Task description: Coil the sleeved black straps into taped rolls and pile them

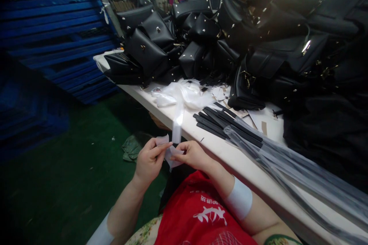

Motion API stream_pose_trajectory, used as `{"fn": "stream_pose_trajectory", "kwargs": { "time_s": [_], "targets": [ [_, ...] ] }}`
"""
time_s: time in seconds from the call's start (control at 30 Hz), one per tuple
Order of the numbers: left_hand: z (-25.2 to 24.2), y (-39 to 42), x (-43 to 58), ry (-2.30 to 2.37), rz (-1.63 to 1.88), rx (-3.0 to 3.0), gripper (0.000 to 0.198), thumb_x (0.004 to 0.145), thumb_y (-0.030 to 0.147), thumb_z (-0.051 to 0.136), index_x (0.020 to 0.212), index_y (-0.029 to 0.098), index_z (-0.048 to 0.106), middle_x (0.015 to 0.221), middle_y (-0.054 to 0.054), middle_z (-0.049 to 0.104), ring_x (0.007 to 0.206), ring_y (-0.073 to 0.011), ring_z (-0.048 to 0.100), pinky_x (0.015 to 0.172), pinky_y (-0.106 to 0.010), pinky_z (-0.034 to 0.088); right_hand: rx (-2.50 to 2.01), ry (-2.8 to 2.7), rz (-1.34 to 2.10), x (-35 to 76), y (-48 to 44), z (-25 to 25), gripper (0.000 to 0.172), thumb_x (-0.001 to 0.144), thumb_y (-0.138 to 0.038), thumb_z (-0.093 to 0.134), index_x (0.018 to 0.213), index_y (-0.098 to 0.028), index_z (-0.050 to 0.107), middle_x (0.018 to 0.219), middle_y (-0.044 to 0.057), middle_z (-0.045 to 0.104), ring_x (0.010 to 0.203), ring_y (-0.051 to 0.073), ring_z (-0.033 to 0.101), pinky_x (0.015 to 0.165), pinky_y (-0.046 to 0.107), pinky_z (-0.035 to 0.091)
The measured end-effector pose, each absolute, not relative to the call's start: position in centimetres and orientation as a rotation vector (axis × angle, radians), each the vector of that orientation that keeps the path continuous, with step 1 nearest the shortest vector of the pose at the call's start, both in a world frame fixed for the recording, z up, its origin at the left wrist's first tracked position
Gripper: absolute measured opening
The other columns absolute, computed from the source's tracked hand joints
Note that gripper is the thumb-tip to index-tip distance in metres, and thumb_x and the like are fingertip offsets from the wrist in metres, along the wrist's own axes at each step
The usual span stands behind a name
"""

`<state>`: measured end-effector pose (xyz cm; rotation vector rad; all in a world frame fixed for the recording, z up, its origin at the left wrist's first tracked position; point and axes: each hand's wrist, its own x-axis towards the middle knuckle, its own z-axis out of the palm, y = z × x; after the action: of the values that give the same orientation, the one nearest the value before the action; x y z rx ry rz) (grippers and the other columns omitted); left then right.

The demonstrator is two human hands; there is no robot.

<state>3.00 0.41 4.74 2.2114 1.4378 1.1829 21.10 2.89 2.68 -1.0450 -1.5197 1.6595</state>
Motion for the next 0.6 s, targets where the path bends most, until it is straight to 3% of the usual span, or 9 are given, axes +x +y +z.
{"fn": "stream_pose_trajectory", "kwargs": {
  "time_s": [0.17,0.33,0.53,0.6],
  "targets": [
    [5.5,-0.3,3.6,1.304,1.039,2.201,0.038,0.087,0.008,0.047,0.117,0.018,0.068,0.103,-0.010,0.061,0.095,-0.0194,0.060,0.084,-0.031,0.052,-1.033,-1.556,1.622,21.1,2.9,2.4,0.042,0.069,-0.049,0.077,0.059,-0.011,0.062,0.054,-0.004,0.050,0.051,0.007,0.039,0.047,0.019,0.030],
    [5.8,-0.7,4.5,1.285,0.946,2.254,0.034,0.086,0.022,0.058,0.117,0.014,0.065,0.107,-0.013,0.061,0.097,-0.0236,0.059,0.087,-0.038,0.053,-0.972,-1.540,1.715,21.0,2.8,1.8,0.039,0.072,-0.049,0.075,0.074,-0.010,0.072,0.065,0.002,0.065,0.057,0.011,0.053,0.058,0.023,0.044],
    [4.8,0.2,4.3,1.350,0.959,2.400,0.023,0.092,0.020,0.051,0.104,0.017,0.071,0.093,-0.010,0.065,0.087,-0.0218,0.061,0.079,-0.036,0.053,-1.051,-1.832,1.510,22.4,3.2,2.4,0.012,0.075,-0.020,0.067,0.083,-0.013,0.073,0.073,0.002,0.070,0.063,0.013,0.059,0.063,0.024,0.047],
    [4.7,0.5,4.0,1.335,0.914,2.378,0.023,0.091,0.018,0.053,0.105,0.018,0.072,0.093,-0.009,0.064,0.087,-0.0210,0.061,0.077,-0.034,0.052,-1.159,-1.911,1.264,23.3,3.6,3.7,0.024,0.074,-0.013,0.064,0.096,-0.016,0.072,0.084,0.003,0.071,0.069,0.014,0.060,0.067,0.026,0.048]
  ]
}}
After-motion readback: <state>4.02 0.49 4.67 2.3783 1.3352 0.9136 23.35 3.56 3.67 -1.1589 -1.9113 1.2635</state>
